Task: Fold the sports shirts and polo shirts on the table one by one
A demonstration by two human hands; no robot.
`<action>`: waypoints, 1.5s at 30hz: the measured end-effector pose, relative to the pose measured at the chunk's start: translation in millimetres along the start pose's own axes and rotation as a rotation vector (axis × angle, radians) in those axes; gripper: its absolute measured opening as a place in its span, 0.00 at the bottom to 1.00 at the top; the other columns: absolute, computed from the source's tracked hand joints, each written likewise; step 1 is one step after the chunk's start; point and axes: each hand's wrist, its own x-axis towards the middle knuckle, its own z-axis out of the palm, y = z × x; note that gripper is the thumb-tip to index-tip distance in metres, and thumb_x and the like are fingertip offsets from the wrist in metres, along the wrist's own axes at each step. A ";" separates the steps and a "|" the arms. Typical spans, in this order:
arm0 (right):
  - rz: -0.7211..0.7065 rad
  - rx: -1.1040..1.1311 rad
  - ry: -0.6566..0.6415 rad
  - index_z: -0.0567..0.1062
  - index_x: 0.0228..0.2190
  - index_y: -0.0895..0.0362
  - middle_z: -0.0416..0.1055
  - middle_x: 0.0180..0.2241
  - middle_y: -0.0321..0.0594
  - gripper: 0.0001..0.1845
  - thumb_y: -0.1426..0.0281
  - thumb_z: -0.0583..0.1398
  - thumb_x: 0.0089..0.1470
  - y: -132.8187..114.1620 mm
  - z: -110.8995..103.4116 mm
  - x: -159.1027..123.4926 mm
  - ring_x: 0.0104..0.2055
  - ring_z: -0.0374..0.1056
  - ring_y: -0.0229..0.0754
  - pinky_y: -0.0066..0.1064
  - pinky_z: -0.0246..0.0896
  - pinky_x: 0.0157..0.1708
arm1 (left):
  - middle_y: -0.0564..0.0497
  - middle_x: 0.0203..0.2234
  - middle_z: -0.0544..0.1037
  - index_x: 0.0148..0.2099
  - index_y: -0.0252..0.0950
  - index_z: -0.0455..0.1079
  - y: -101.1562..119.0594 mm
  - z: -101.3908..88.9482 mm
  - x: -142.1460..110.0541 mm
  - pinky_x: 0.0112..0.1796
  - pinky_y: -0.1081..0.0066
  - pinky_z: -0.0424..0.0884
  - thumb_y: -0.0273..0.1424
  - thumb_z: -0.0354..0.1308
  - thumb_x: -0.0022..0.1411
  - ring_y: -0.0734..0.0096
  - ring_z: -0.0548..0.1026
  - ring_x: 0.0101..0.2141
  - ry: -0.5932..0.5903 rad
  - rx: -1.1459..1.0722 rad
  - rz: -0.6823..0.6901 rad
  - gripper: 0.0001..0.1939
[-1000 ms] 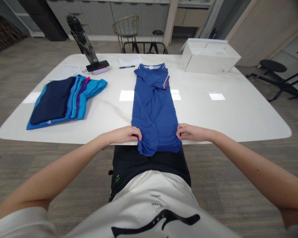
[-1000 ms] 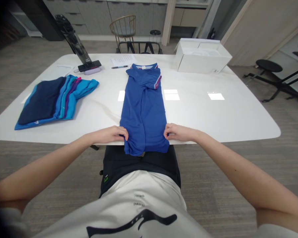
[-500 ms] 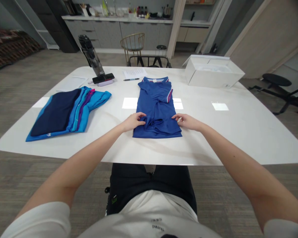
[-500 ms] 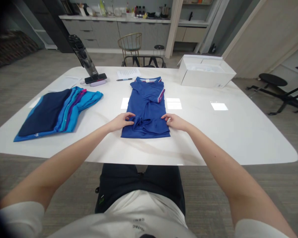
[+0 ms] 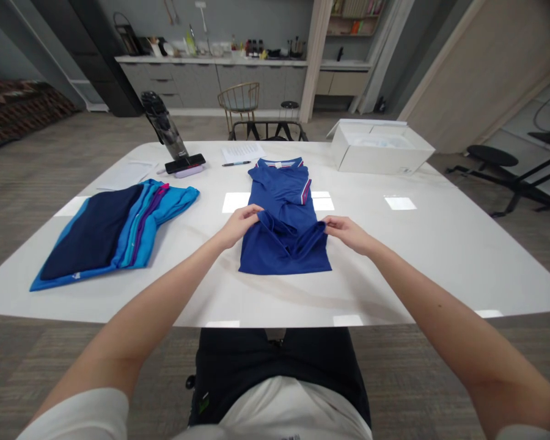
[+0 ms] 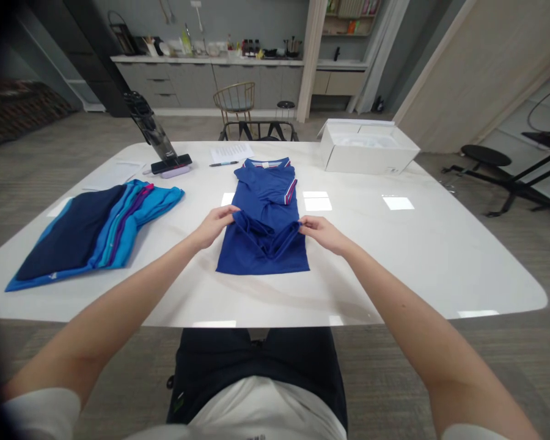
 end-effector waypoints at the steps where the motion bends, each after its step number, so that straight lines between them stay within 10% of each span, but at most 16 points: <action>1: 0.057 0.097 0.072 0.76 0.34 0.54 0.74 0.32 0.38 0.18 0.52 0.65 0.53 -1.8 0.0 7.4 0.35 0.69 0.42 0.34 0.65 0.38 | 0.53 0.32 0.80 0.43 0.38 0.78 -0.3 -1.6 7.8 0.38 0.72 0.73 0.40 0.64 0.57 0.68 0.77 0.34 0.092 -0.087 -0.025 0.14; 5: 0.349 0.156 0.335 0.71 0.29 0.54 0.68 0.23 0.33 0.16 0.56 0.67 0.51 5.0 2.9 42.1 0.24 0.62 0.36 0.27 0.56 0.25 | 0.51 0.29 0.80 0.42 0.37 0.77 -12.8 -12.0 37.4 0.30 0.73 0.72 0.35 0.64 0.52 0.69 0.76 0.29 0.259 -0.249 -0.275 0.15; 10: 0.511 -0.122 0.322 0.69 0.20 0.55 0.60 0.14 0.32 0.23 0.53 0.67 0.51 25.6 2.5 63.4 0.18 0.54 0.34 0.29 0.45 0.19 | 0.52 0.20 0.71 0.31 0.35 0.70 -27.8 -30.5 50.9 0.20 0.74 0.66 0.33 0.64 0.52 0.74 0.68 0.19 0.222 -0.239 -0.628 0.07; 14: 0.425 -0.242 0.349 0.73 0.22 0.56 0.67 0.18 0.36 0.23 0.49 0.69 0.45 32.5 2.3 64.6 0.22 0.61 0.38 0.29 0.51 0.22 | 0.49 0.25 0.74 0.32 0.35 0.71 -18.8 -35.0 58.6 0.25 0.74 0.71 0.31 0.63 0.52 0.72 0.72 0.24 0.200 -0.264 -0.519 0.07; 20: 0.139 0.172 0.423 0.76 0.38 0.55 0.78 0.31 0.38 0.24 0.49 0.65 0.47 23.6 4.8 70.6 0.30 0.70 0.41 0.29 0.62 0.29 | 0.55 0.27 0.75 0.37 0.38 0.71 -5.5 -22.7 77.2 0.25 0.77 0.68 0.36 0.68 0.54 0.75 0.73 0.25 0.258 -0.422 -0.166 0.11; 30: 0.433 -0.321 0.431 0.75 0.22 0.56 0.75 0.23 0.41 0.16 0.58 0.67 0.51 34.9 4.9 96.1 0.31 0.71 0.46 0.32 0.62 0.30 | 0.46 0.26 0.82 0.31 0.32 0.75 -27.9 -16.3 81.0 0.35 0.65 0.76 0.25 0.75 0.43 0.63 0.80 0.29 0.379 -0.226 -0.469 0.13; 39: -0.068 0.196 0.481 0.77 0.41 0.54 0.79 0.40 0.42 0.25 0.47 0.65 0.52 -14.9 -18.4 102.3 0.43 0.73 0.48 0.36 0.69 0.42 | 0.49 0.40 0.83 0.47 0.38 0.75 14.2 -25.2 98.0 0.46 0.65 0.77 0.37 0.74 0.51 0.62 0.81 0.44 0.353 -0.351 0.076 0.22; 45: 0.374 0.002 0.451 0.75 0.27 0.57 0.71 0.23 0.38 0.16 0.56 0.66 0.53 8.3 -12.4 148.0 0.25 0.64 0.39 0.29 0.58 0.24 | 0.42 0.32 0.84 0.35 0.32 0.77 -24.3 -35.1 130.3 0.37 0.65 0.79 0.29 0.76 0.43 0.60 0.82 0.34 0.255 -0.340 -0.485 0.16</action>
